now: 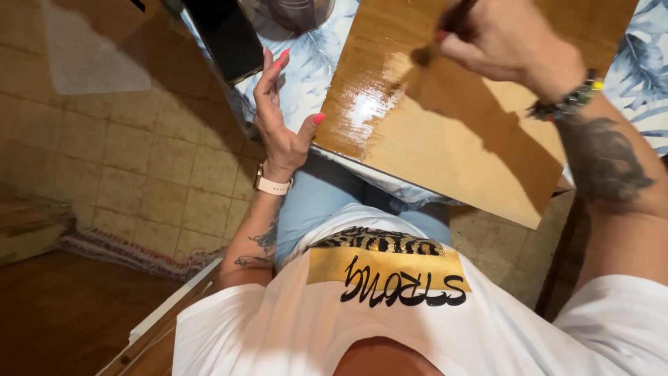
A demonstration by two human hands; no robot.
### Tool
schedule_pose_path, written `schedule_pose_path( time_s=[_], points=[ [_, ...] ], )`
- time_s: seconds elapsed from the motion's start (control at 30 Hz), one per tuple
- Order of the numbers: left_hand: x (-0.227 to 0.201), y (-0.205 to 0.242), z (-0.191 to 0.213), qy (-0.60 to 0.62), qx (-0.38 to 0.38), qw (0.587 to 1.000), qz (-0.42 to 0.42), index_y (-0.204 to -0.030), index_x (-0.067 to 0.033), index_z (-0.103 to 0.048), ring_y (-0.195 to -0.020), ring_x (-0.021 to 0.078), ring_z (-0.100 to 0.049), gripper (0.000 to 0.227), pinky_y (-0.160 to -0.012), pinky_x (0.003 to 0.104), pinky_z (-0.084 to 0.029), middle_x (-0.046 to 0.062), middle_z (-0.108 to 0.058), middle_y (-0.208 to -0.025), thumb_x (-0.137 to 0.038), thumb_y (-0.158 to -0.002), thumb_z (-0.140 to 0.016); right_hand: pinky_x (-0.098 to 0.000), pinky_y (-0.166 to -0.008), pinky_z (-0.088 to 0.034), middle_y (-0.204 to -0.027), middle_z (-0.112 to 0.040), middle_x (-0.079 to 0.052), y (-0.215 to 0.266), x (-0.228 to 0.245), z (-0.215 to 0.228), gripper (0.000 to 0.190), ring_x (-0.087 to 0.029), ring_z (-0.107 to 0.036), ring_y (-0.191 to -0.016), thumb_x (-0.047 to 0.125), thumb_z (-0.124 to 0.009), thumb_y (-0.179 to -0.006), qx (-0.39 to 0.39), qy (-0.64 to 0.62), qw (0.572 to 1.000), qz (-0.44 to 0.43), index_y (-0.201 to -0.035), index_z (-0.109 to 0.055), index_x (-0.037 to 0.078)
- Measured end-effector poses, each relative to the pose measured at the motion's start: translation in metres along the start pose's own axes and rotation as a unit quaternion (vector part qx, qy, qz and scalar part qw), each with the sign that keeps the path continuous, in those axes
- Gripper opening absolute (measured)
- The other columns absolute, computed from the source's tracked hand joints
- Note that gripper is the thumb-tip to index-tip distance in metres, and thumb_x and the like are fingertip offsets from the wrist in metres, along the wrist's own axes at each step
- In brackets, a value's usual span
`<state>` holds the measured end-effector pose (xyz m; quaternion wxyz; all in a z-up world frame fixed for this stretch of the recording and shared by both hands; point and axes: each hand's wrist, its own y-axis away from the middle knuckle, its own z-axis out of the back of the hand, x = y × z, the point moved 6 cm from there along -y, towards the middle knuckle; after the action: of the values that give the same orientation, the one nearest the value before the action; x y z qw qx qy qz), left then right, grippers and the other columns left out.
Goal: Applying wood stain to a wooden board using a paintbrush
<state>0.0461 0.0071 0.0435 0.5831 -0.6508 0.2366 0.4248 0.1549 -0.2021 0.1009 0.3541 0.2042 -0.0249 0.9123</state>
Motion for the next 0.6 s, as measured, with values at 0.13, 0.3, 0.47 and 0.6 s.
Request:
schedule_pose_path(
  time_s=[0.13,0.3,0.47,0.6],
  points=[
    [0.002,0.000,0.000,0.016,0.002,1.000,-0.001,-0.123,-0.0027,-0.028,-0.132,0.0308,-0.020,0.064,-0.110,0.040,-0.026,0.022,-0.037,-0.127,-0.041,-0.081,-0.057,-0.0354,-0.050,-0.033,-0.064,-0.050,-0.011,0.008,-0.010,0.005,0.021,-0.024,-0.042,-0.053,0.019,-0.045,-0.087,-0.031,0.031,0.998,-0.045,-0.081,-0.053,0.001],
    [0.003,0.001,0.002,0.028,-0.005,1.000,0.000,-0.123,-0.0009,-0.028,-0.132,0.0316,-0.019,0.066,-0.111,0.041,-0.023,0.022,-0.037,-0.127,-0.041,-0.080,-0.058,-0.0354,-0.068,-0.042,-0.095,-0.061,-0.014,-0.027,0.017,-0.007,0.020,-0.027,-0.056,-0.081,0.011,-0.047,-0.092,-0.082,-0.077,0.991,0.073,-0.104,-0.056,-0.002],
    [0.001,0.000,0.001,0.007,0.003,1.000,0.001,-0.122,-0.0023,-0.029,-0.131,0.0308,-0.020,0.064,-0.110,0.041,-0.026,0.020,-0.040,-0.126,-0.042,-0.081,-0.057,-0.0364,-0.048,-0.038,-0.072,-0.057,-0.012,-0.031,0.022,-0.017,0.025,-0.028,-0.051,-0.055,0.017,-0.041,-0.097,-0.117,0.062,0.979,0.152,-0.102,-0.058,-0.001],
    [0.003,0.001,0.001,0.027,0.003,1.000,0.005,-0.122,-0.0021,-0.029,-0.131,0.0294,-0.021,0.064,-0.110,0.040,-0.025,0.022,-0.038,-0.127,-0.042,-0.081,-0.057,-0.0400,-0.050,-0.039,-0.069,-0.056,-0.013,-0.008,0.000,-0.010,0.016,-0.031,-0.051,-0.059,0.018,-0.052,-0.087,-0.098,0.090,0.988,0.078,-0.091,-0.058,0.003]
  ],
)
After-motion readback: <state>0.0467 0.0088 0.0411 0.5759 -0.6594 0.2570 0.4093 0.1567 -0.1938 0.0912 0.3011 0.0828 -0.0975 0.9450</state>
